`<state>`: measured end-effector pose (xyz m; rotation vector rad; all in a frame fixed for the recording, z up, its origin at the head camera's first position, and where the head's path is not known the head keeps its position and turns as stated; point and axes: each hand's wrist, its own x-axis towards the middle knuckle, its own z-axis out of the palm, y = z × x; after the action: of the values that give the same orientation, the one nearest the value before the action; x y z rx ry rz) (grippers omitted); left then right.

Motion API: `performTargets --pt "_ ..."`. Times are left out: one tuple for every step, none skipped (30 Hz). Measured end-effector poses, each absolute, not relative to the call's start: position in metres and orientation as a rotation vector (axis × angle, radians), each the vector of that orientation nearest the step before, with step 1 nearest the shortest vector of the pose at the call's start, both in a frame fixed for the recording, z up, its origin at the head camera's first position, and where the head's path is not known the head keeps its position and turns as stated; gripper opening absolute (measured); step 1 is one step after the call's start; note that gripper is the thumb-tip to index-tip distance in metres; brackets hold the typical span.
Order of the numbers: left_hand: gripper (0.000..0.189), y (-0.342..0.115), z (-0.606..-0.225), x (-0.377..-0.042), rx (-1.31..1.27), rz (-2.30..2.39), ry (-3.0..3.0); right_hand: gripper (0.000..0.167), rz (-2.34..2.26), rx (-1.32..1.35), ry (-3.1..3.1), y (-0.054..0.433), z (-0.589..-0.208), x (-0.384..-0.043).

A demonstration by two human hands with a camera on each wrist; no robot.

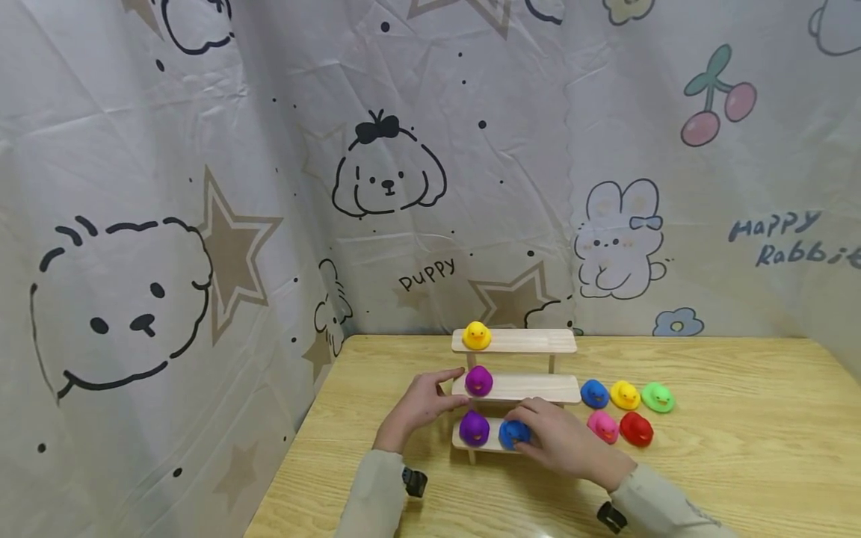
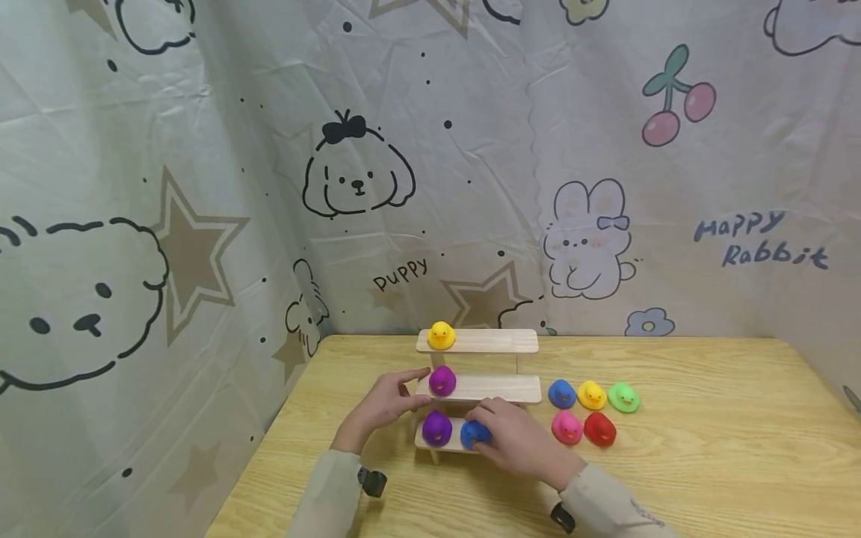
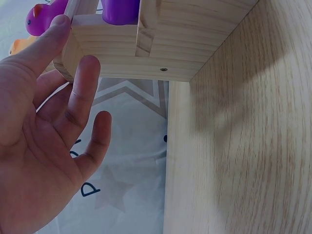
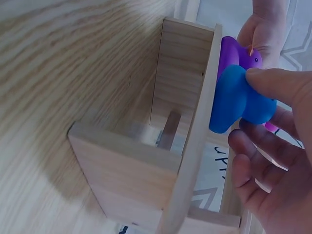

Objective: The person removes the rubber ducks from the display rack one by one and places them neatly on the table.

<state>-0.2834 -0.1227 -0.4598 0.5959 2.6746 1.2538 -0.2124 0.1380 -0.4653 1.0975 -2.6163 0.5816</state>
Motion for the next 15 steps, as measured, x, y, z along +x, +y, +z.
performTargets --pt "0.057 -0.123 -0.46 -0.283 0.598 1.256 2.674 0.033 0.584 1.094 -2.624 0.139 -0.465 -0.212" --pt "0.057 -0.123 -0.46 -0.283 0.599 1.262 2.67 0.033 0.589 1.088 -2.636 0.141 -0.464 -0.212" --pt "0.057 -0.123 -0.46 -0.283 0.603 1.263 2.67 0.033 0.591 1.084 -2.642 0.142 -0.464 -0.211" --pt "0.058 -0.123 -0.461 -0.283 0.606 1.263 2.67 0.033 0.594 1.083 -2.647 0.144 -0.463 -0.211" --pt "0.058 -0.124 -0.461 -0.283 0.607 1.262 2.67 0.033 0.596 1.079 -2.653 0.145 -0.463 -0.211" --pt "0.058 -0.124 -0.461 -0.283 0.61 1.261 2.671 0.033 0.599 1.079 -2.657 0.147 -0.463 -0.211" --pt "0.058 -0.124 -0.462 -0.283 0.61 1.261 2.673 0.033 0.603 1.08 -2.659 0.149 -0.463 -0.211" --pt "0.058 -0.123 -0.462 -0.284 0.61 1.262 2.673 0.033 0.603 1.082 -2.658 0.151 -0.463 -0.211" --pt "0.058 -0.123 -0.463 -0.284 0.609 1.261 2.674 0.033 0.602 1.086 -2.654 0.153 -0.463 -0.211" --pt "0.058 -0.123 -0.463 -0.284 0.608 1.262 2.674 0.032 0.602 1.092 -2.648 0.155 -0.463 -0.212" --pt "0.058 -0.123 -0.463 -0.284 0.606 1.263 2.674 0.032 0.603 1.096 -2.64 0.157 -0.463 -0.212" --pt "0.058 -0.123 -0.463 -0.284 0.606 1.263 2.676 0.033 0.601 1.1 -2.627 0.159 -0.463 -0.212" --pt "0.058 -0.123 -0.462 -0.284 0.603 1.262 2.676 0.033 0.602 1.104 -2.612 0.161 -0.463 -0.212" --pt "0.058 -0.123 -0.462 -0.284 0.604 1.26 2.677 0.034 0.601 1.106 -2.593 0.163 -0.462 -0.212" --pt "0.058 -0.123 -0.461 -0.284 0.603 1.261 2.676 0.034 0.599 1.109 -2.573 0.165 -0.462 -0.212"
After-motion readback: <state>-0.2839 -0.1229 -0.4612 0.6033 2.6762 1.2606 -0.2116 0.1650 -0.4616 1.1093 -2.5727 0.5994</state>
